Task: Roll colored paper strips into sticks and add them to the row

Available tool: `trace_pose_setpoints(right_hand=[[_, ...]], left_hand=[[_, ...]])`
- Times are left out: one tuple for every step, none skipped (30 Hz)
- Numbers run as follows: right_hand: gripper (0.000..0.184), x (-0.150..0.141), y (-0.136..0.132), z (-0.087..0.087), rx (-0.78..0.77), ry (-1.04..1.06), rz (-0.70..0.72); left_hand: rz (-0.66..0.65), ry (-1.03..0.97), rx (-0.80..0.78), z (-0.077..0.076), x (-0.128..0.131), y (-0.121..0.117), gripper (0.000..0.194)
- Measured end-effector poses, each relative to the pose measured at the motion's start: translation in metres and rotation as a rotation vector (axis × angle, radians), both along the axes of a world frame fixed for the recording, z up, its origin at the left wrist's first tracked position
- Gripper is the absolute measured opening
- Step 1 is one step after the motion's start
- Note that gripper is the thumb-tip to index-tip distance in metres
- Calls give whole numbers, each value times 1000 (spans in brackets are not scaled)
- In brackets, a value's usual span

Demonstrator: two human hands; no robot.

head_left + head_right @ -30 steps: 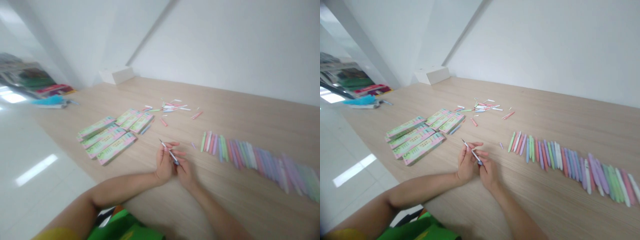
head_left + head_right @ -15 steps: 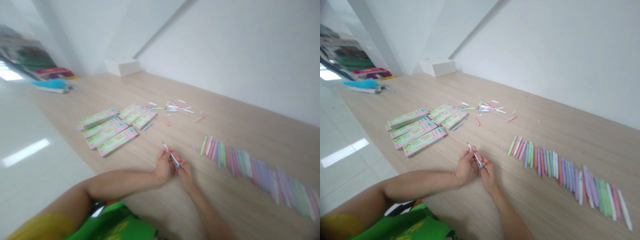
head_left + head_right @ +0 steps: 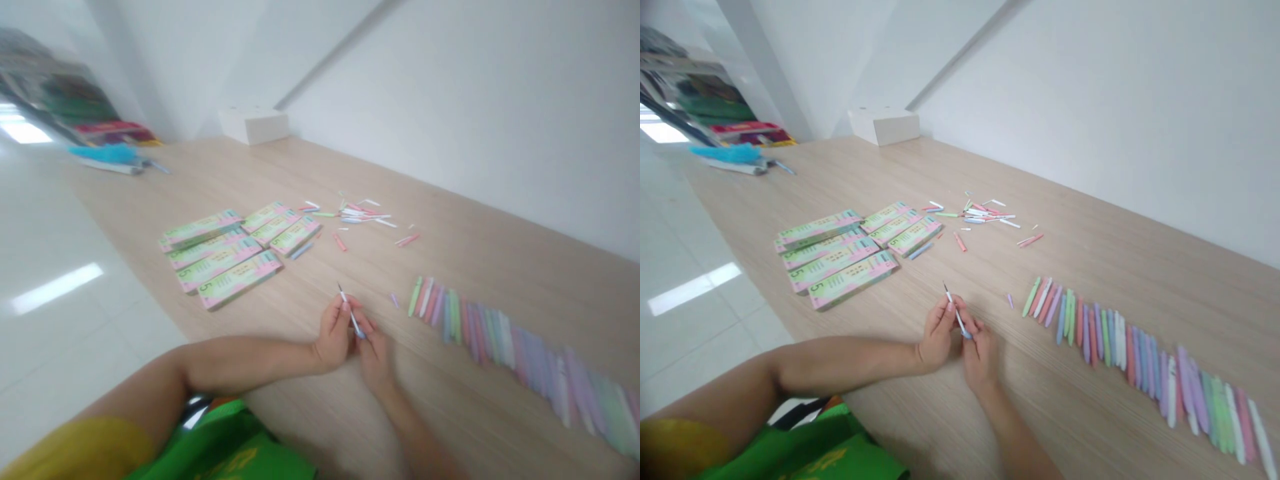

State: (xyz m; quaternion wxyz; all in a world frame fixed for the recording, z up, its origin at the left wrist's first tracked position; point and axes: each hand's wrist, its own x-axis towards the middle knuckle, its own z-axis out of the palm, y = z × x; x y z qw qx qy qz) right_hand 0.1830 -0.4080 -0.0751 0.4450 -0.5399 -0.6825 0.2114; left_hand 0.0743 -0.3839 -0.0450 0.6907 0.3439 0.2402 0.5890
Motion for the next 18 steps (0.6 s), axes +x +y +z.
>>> trace_pose_setpoints(right_hand=[[29,-1,0,1,19,-19,-24],[31,-3,0,1,35,-28,-56],[32,-3,0,1,44,-29,-95],[32,-4,-1,1,42,-24,-135],[31,-4,-1,0,33,-15,-165],[30,-4,-2,-1,28,-2,-185],[30,-4,-3,-2,27,11,-194],[30,-3,-3,-2,34,22,-195],[29,-3,-4,-1,45,23,-197],[29,-4,-4,0,55,12,-207],[29,-4,-4,1,62,-13,-222],[29,-5,-5,4,65,-48,-240],[29,-6,-6,6,67,-91,-251],[29,-7,-6,9,70,-136,-259],[29,-7,-7,12,74,-181,-266],[29,-8,-7,15,77,-226,-278],[28,-9,-7,17,76,-267,-294],[26,-10,-7,18,72,-305,-315]], left_hand=[[11,37,48,-3,0,-2,33],[27,78,88,-5,0,-4,32],[50,122,124,-6,0,-6,32],[79,171,163,-6,-1,-7,32],[112,221,206,-6,-1,-8,32],[139,270,257,-7,-2,-8,32],[155,314,308,-7,-2,-8,32],[163,347,358,-7,-2,-8,33],[160,366,399,-8,-3,-7,34],[150,370,427,-8,-3,-5,35],[138,363,438,-9,-3,-4,36],[130,354,440,-10,-3,-2,36],[130,350,436,-10,-3,0,36],[136,355,433,-10,-3,2,35],[146,365,433,-10,-3,4,34],[159,373,436,-9,-4,7,33],[171,376,437,-7,-4,9,30],[177,372,432,-6,-4,11,27]])
